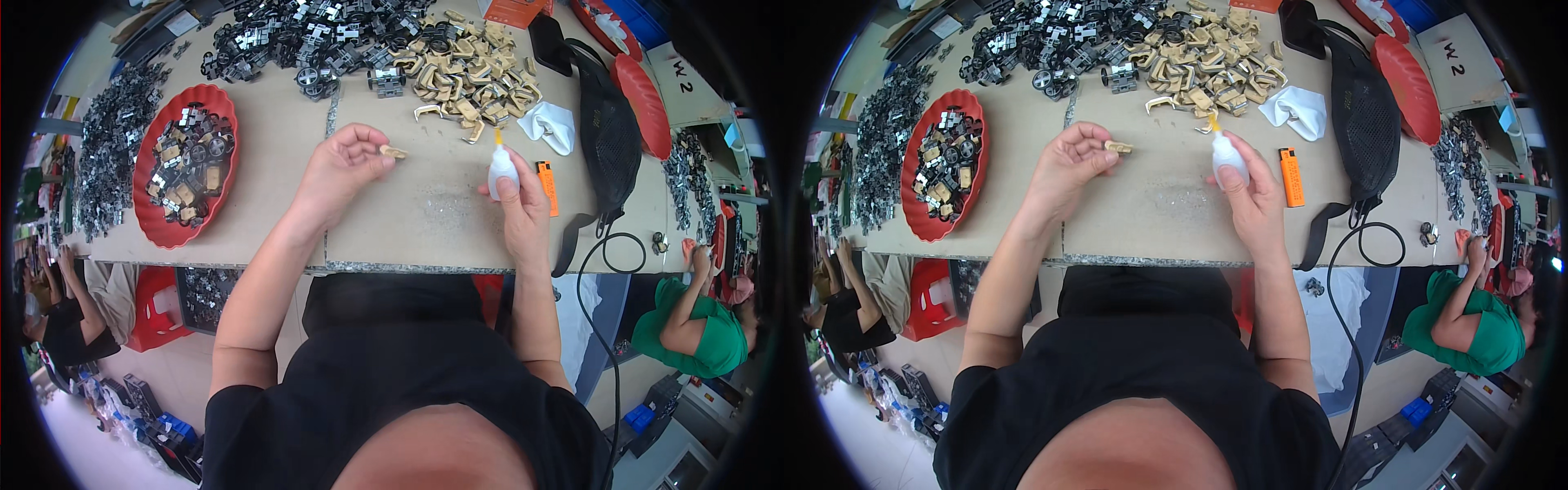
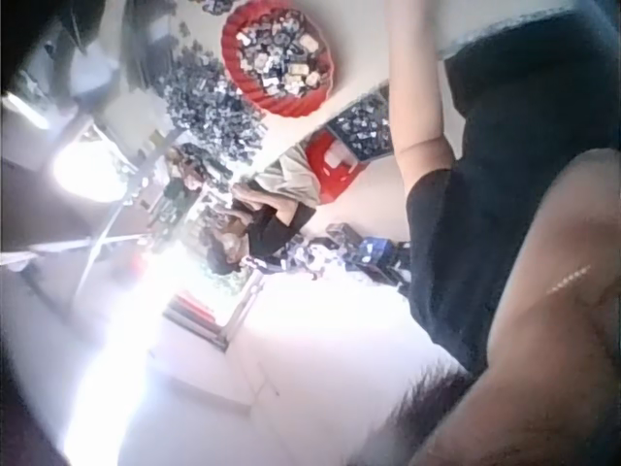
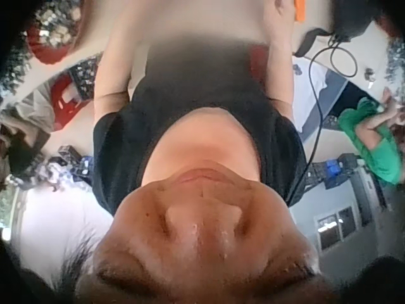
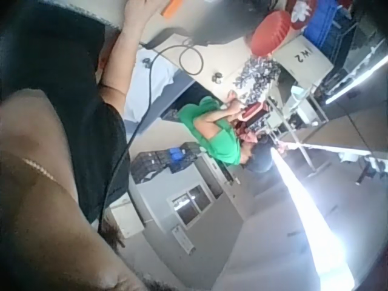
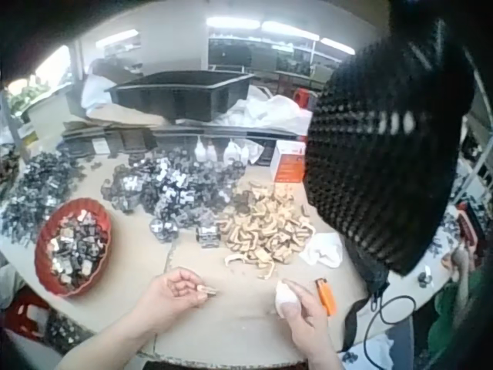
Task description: The person applies glue from a bottle onto plastic parts, clears the glue nozzle using a lighter and a cloth, and attaches the glued pieces onto wheeled car bases by hand.
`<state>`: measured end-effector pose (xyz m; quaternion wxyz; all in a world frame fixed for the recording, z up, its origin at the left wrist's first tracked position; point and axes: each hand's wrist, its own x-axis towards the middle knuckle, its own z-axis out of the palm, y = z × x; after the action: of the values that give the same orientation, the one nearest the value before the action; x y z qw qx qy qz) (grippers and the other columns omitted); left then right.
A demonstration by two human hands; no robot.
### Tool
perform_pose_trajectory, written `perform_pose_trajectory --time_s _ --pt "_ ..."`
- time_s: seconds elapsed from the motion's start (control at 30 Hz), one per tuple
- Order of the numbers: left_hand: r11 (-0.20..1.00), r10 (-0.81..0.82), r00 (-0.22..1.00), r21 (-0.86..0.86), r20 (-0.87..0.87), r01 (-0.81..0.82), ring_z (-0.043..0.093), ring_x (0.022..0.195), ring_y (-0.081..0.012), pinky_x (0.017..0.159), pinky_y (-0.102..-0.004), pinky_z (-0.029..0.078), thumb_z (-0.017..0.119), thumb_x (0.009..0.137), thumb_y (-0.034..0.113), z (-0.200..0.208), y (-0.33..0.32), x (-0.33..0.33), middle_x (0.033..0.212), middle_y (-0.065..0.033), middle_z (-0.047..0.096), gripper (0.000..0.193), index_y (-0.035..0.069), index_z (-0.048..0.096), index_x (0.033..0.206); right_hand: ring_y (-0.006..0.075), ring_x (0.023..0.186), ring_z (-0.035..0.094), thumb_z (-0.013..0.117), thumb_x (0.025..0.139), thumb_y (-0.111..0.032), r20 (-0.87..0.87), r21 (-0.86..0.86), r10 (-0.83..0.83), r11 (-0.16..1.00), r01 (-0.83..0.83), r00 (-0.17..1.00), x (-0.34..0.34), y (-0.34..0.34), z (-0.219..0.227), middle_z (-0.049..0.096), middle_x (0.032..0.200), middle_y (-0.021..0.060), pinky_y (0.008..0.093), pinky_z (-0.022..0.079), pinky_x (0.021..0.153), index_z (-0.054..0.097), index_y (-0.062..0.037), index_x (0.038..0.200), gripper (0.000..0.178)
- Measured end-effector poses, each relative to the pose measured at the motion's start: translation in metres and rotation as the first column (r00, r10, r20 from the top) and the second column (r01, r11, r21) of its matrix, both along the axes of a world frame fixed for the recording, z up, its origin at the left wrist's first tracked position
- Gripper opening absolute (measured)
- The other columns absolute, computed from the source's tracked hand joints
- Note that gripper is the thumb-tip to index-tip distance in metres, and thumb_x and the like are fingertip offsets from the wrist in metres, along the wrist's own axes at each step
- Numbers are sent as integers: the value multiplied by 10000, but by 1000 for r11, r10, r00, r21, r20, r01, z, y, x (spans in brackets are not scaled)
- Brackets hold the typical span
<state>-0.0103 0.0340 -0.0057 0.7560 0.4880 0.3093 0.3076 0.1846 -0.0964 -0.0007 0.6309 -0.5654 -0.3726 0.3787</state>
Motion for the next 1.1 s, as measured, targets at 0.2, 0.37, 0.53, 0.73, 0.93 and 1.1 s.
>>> perform_pose_trajectory --time_s 0.2,0.37,0.53,0.73,0.93,1.1 --pt "959 -2 991 -281 136 40 595 767 -144 691 -238 492 574 777 -38 -1 -26 -6 858 -86 602 187 8 506 945 100 760 521 576 798 -43 -405 136 68 991 -13 912 -9 4 -3 541 875 43 224 444 658 500 -17 1021 237" --pt "967 14 988 -252 153 25 590 785 -136 707 -239 490 564 790 -26 -6 -35 -5 872 -93 602 210 -1 510 992 99 691 471 622 784 -131 -619 148 71 989 27 782 -14 11 -5 544 880 48 208 375 551 510 -37 989 252" --pt "983 8 991 -181 136 17 585 786 -123 715 -236 487 552 806 -6 -9 -38 -5 885 -93 604 232 -14 506 1034 85 645 486 593 802 -104 -632 102 45 994 26 774 -21 14 2 536 813 37 224 383 533 495 -41 968 202" --pt "990 12 994 -140 109 3 584 797 -117 723 -232 481 552 815 14 -9 -39 -5 882 -83 607 228 -16 504 1036 92 633 483 569 827 -129 -436 170 56 985 22 898 -29 11 -9 529 814 46 217 389 539 473 -23 984 211" --pt "997 11 998 -78 69 -5 582 791 -113 724 -230 480 547 819 16 -10 -39 -4 885 -82 606 219 -15 498 1030 101 661 485 562 824 -105 -137 240 43 971 -9 990 -34 8 -12 487 905 77 221 411 581 465 -2 962 197" --pt "998 -5 999 -59 42 7 581 787 -107 726 -226 481 545 820 16 -10 -39 -5 878 -83 605 216 -15 497 1028 108 765 474 587 805 -109 64 229 21 973 -35 998 -34 6 -14 464 941 87 215 402 664 473 4 941 211"
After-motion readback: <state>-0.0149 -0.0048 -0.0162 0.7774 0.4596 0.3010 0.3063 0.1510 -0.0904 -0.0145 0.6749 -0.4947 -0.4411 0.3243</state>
